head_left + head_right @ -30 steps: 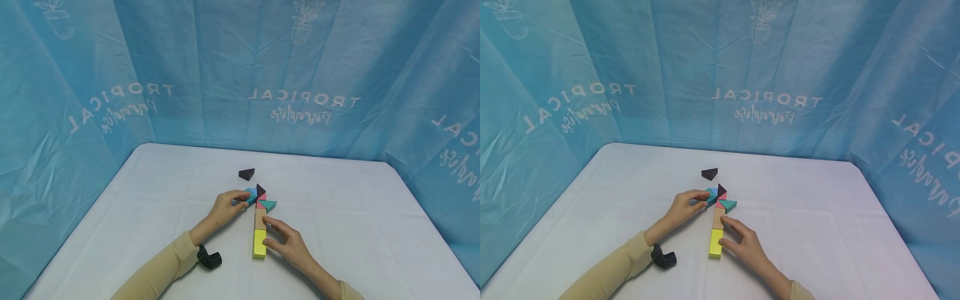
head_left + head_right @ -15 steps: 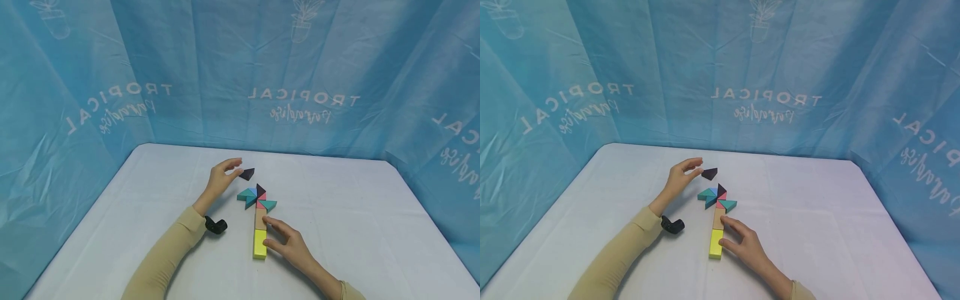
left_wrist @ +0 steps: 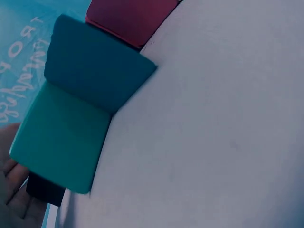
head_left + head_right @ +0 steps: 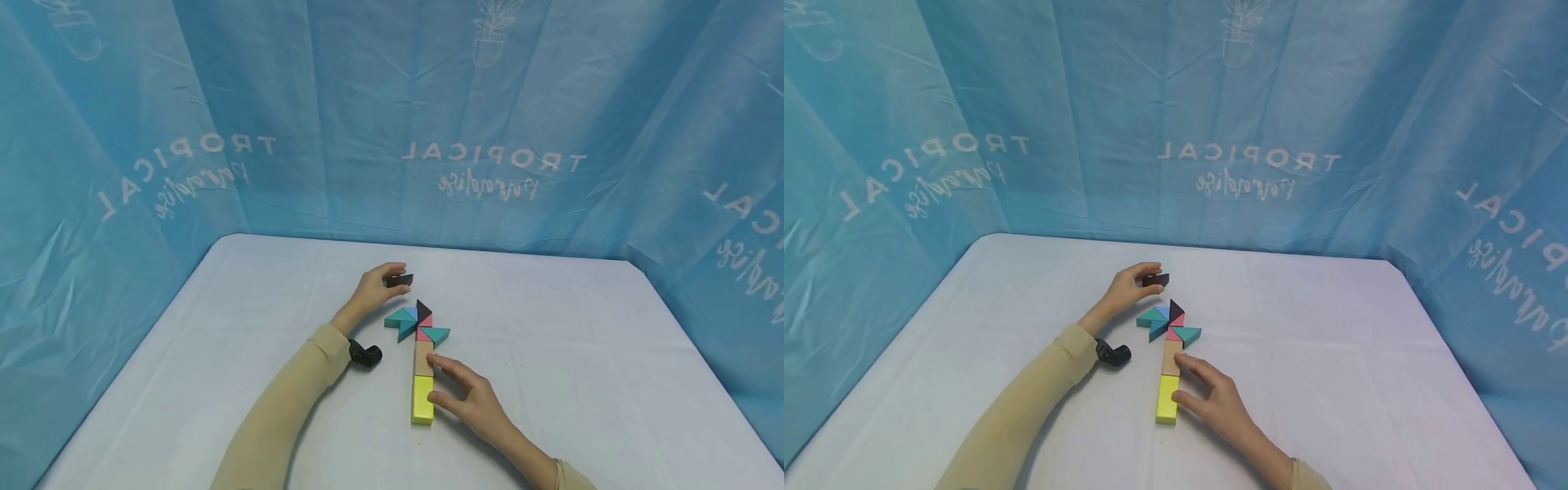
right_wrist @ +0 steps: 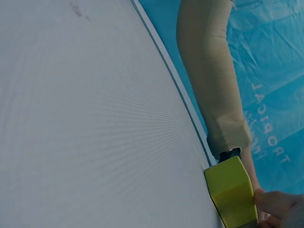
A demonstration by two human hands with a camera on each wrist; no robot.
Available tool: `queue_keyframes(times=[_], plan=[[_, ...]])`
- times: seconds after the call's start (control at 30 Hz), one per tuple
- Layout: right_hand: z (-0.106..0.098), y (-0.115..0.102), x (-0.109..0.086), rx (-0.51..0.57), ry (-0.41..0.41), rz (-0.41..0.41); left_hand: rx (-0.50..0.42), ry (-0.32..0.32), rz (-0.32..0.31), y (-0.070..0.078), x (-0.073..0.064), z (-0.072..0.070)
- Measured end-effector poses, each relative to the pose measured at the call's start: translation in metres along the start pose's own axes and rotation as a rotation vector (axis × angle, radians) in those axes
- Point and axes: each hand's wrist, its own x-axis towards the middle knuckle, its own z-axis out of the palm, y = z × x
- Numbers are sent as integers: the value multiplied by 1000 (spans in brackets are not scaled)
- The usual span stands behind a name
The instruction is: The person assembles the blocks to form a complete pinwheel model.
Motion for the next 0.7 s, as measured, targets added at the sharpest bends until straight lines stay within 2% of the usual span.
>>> queue_keyframes(times=[0.1, 0.27, 0.4, 0.57, 0.7], plan=[[0, 6, -1, 12, -3, -1, 57, -1, 8, 0, 1, 3], [0, 24, -1, 34, -4, -3, 87, 39, 2, -2, 0, 3], [0, 17, -1, 22, -1, -5, 82, 84, -17, -6, -4, -2], [-1, -1, -2, 12, -3, -3, 73, 159, -4, -10, -9, -7], [-2, -8, -1, 9, -6, -10, 78, 150, 0, -12, -12, -7]])
